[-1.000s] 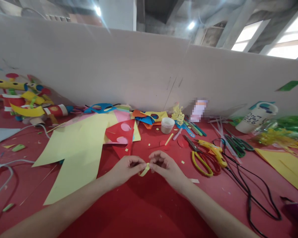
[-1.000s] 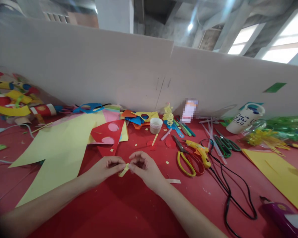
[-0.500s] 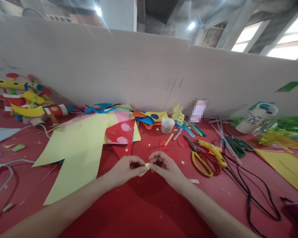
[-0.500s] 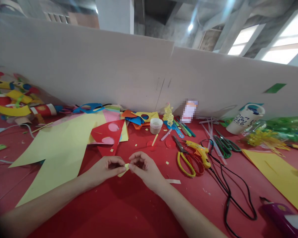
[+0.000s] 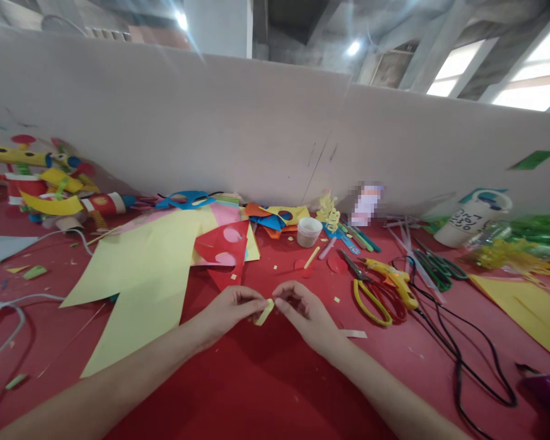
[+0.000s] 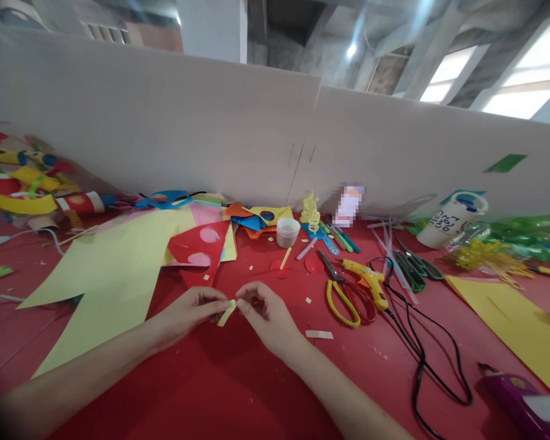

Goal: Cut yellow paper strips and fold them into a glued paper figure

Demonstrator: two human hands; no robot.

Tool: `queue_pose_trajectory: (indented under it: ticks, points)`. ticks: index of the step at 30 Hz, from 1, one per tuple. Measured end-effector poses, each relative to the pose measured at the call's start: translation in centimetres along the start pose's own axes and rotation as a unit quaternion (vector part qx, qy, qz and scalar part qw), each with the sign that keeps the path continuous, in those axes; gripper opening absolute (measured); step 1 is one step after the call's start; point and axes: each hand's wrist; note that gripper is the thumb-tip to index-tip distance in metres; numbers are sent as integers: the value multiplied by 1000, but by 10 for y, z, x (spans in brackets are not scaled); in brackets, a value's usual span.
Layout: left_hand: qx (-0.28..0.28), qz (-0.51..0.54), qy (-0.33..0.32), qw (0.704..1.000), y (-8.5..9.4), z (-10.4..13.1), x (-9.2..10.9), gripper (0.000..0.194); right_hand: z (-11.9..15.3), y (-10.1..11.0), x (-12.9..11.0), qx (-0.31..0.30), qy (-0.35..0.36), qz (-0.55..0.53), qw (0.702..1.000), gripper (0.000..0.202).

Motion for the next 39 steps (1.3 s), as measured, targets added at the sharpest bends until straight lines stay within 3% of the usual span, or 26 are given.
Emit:
queue_pose_trajectory:
  ticks: [6, 10, 13, 16, 20, 25, 32, 39]
  points:
    - [24, 114, 11, 993, -3, 2, 1, 19, 6, 0, 3, -7, 170, 195, 966, 19]
    - [19, 124, 4, 992, -7, 2, -3, 18, 8, 0, 1, -9, 209, 244, 947, 19]
    - [27, 98, -7, 995, -9, 3, -5, 19, 8, 0, -2, 4, 213, 236, 948, 15]
    - [35, 58, -34, 997, -11, 4, -5, 19, 6, -2, -5, 22, 184, 190, 964, 11]
    - [54, 5, -83, 995, -11, 5, -4, 17, 4, -7, -3, 49, 95, 69, 992, 6]
    - [63, -59, -135, 987, -8, 6, -3, 17, 3, -10, 4, 51, 1, -75, 996, 14]
    - [69, -116, -138, 981, -5, 2, -8, 18, 0, -6, 0, 15, -54, -109, 992, 18]
    - [125, -181, -138, 966, -7, 4, -6, 12, 0, -5, 2, 0, -73, -77, 994, 22]
Point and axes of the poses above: each hand's wrist, its own z-axis away from the middle knuckle, its own y-axis out of the back of the hand, x = y × z, and after that the axes turned 10 degrees about y, right-handed
